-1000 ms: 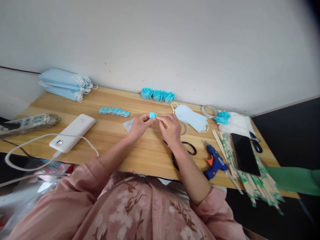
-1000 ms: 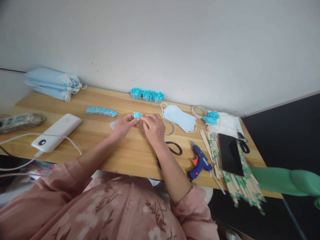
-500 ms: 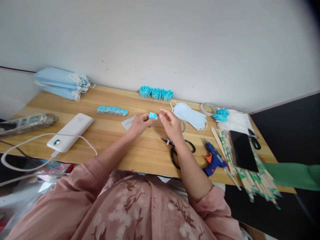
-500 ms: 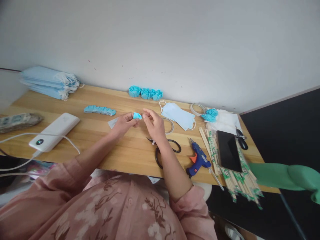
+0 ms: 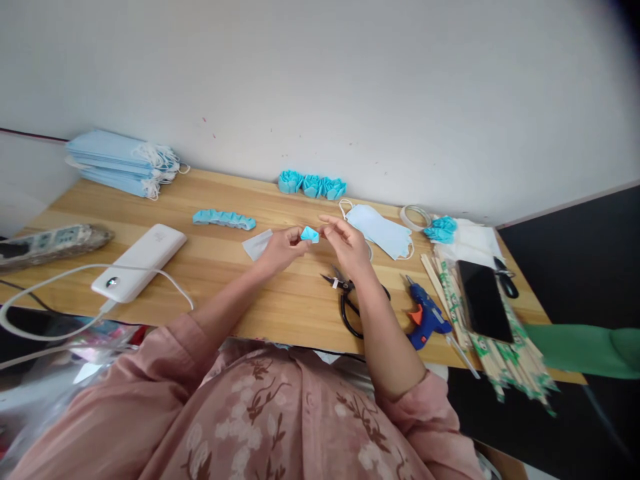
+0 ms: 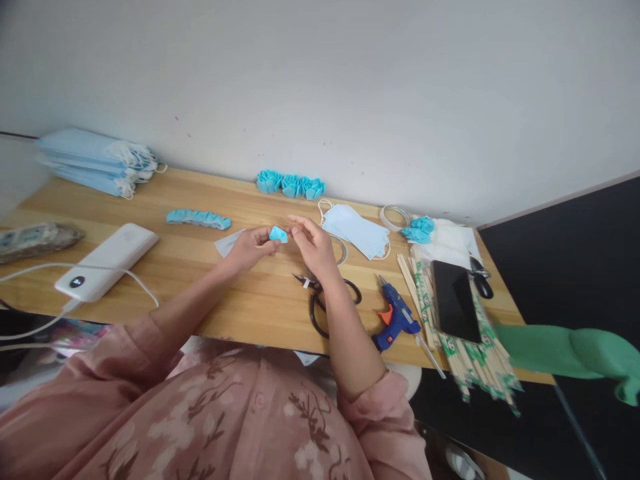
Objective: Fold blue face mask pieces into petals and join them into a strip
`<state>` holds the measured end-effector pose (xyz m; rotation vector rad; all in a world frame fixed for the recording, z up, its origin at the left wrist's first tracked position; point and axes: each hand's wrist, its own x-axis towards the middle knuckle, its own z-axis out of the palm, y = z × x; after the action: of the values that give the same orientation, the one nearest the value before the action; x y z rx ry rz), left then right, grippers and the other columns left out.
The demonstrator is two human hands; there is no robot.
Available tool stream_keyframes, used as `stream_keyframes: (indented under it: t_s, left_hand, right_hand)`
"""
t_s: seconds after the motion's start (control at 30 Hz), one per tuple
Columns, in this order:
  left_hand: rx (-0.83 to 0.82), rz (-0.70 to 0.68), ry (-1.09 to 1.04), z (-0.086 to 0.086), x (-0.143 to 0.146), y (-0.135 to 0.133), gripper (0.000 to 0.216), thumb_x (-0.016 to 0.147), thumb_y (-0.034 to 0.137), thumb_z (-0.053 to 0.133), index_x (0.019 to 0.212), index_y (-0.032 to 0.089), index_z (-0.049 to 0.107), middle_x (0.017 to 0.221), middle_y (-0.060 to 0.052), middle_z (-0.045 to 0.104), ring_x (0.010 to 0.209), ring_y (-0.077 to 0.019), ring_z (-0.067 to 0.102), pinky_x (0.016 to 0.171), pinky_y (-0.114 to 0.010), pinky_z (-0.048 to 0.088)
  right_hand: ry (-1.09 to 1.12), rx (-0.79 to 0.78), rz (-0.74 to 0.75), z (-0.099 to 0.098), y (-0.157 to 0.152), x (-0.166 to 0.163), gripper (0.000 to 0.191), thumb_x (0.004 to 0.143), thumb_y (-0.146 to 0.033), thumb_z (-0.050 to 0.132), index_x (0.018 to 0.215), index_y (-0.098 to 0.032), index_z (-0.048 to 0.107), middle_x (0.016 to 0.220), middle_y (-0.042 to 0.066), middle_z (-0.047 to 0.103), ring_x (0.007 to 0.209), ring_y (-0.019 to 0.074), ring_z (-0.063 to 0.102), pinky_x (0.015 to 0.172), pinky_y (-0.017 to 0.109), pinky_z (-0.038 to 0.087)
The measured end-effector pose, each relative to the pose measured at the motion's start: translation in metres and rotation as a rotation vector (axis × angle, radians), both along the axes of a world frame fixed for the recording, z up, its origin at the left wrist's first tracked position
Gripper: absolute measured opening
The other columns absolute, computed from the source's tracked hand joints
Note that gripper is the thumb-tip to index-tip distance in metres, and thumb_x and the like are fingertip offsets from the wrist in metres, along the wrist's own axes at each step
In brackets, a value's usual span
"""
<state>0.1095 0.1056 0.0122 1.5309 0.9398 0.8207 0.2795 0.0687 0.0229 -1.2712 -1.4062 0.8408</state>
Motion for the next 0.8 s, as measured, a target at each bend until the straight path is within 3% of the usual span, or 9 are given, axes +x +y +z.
stream_keyframes:
  t_s: [0.17,0.27,0.4,0.6,0.8]
  left_hand:
    - [0.107,-0.029,0.082,-0.002,0.000,-0.002,0.012,0.074,0.028,0.055,0.073,0.016,0.054,0.065,0.004,0.048,0.061,-0.0087,0.041,0.058,-0.022,0.032]
    - [0.158,-0.018,0.138,-0.001,0.000,-0.004,0.011,0.072,0.027,0.055,0.069,0.017,0.052,0.062,0.005,0.046,0.060,-0.0085,0.039,0.056,-0.022,0.029]
    - [0.042,-0.032,0.069,0.005,0.001,-0.002,0.011,0.072,0.028,0.055,0.072,0.017,0.055,0.062,0.005,0.048,0.058,-0.0082,0.042,0.057,-0.022,0.033]
    - [-0.073,-0.014,-0.022,0.009,-0.001,0.001,0.013,0.071,0.029,0.059,0.072,0.016,0.057,0.062,0.004,0.053,0.059,-0.0089,0.048,0.061,-0.023,0.040]
    - [-0.093,-0.012,-0.099,0.007,-0.003,0.002,0.010,0.072,0.026,0.060,0.074,0.016,0.058,0.063,0.004,0.054,0.059,-0.0079,0.048,0.062,-0.022,0.042]
  right_hand:
    - [-0.149,0.003,0.082,0.007,-0.003,-0.001,0.038,0.081,-0.028,0.062,0.119,-0.024,0.066,0.094,0.000,0.071,0.091,0.0173,0.066,0.091,0.035,0.051]
    - [-0.134,0.041,0.018,0.003,0.000,0.000,0.033,0.080,-0.023,0.059,0.111,-0.022,0.068,0.088,0.000,0.069,0.083,0.0156,0.065,0.085,0.032,0.051]
    - [-0.022,0.082,-0.135,-0.002,0.005,0.007,0.028,0.083,-0.026,0.056,0.107,-0.022,0.069,0.090,0.001,0.071,0.082,0.0154,0.065,0.078,0.030,0.052]
    - [-0.184,0.106,0.046,0.006,0.000,0.010,0.021,0.085,-0.027,0.058,0.101,-0.024,0.071,0.108,0.002,0.074,0.102,0.0191,0.067,0.094,0.037,0.051]
    - [-0.162,0.075,0.039,0.006,-0.001,0.010,0.025,0.088,-0.033,0.060,0.109,-0.024,0.069,0.108,0.003,0.075,0.100,0.0197,0.069,0.094,0.038,0.053]
